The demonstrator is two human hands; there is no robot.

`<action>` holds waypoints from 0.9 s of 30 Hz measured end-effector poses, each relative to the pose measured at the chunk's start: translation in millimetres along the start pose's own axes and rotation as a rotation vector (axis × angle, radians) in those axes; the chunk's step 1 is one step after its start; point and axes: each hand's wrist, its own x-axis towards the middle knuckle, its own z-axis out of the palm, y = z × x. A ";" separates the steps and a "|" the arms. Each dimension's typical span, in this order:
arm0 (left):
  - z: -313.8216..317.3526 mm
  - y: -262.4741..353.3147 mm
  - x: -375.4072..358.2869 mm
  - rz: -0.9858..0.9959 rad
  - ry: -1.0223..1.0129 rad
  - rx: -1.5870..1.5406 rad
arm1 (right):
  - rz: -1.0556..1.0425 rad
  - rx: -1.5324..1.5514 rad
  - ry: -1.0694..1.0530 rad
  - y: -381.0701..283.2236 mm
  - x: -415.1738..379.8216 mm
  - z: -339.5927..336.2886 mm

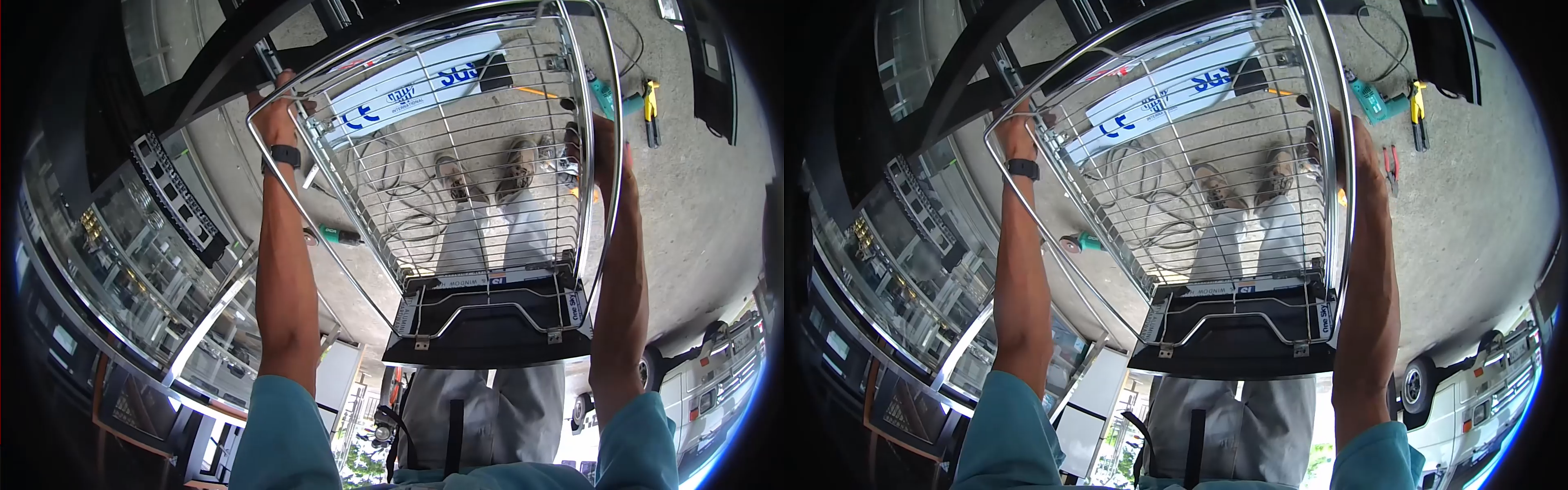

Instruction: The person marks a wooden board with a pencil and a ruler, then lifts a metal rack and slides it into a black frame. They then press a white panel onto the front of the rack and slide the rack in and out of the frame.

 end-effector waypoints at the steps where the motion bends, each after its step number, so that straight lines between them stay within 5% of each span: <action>1: -0.2 -0.2 1.4 -0.062 -0.105 -0.114 | 0.031 -0.013 0.047 1.6 0.9 0.2; 6: 10.8 15.4 -8.1 0.002 -0.001 -0.038 | -0.055 -0.134 -0.047 6.2 0.3 -14.0; 10: 4.7 12.6 -4.6 -0.007 -0.035 -0.031 | 0.067 0.088 0.078 9.9 3.4 -10.7; 14: 8.1 21.4 -7.8 -0.093 0.006 0.066 | -0.003 0.117 -0.033 6.7 -2.9 -5.2; 18: -0.3 3.2 6.4 0.046 -0.111 0.015 | -0.054 -0.202 -0.010 2.1 -2.3 -3.8; 22: 4.0 7.7 0.6 -0.064 -0.089 0.065 | -0.067 -0.151 0.035 2.1 -8.0 -1.5; 27: 7.8 10.9 1.9 -0.123 -0.071 -0.039 | -0.127 -0.507 0.112 17.9 9.2 -18.7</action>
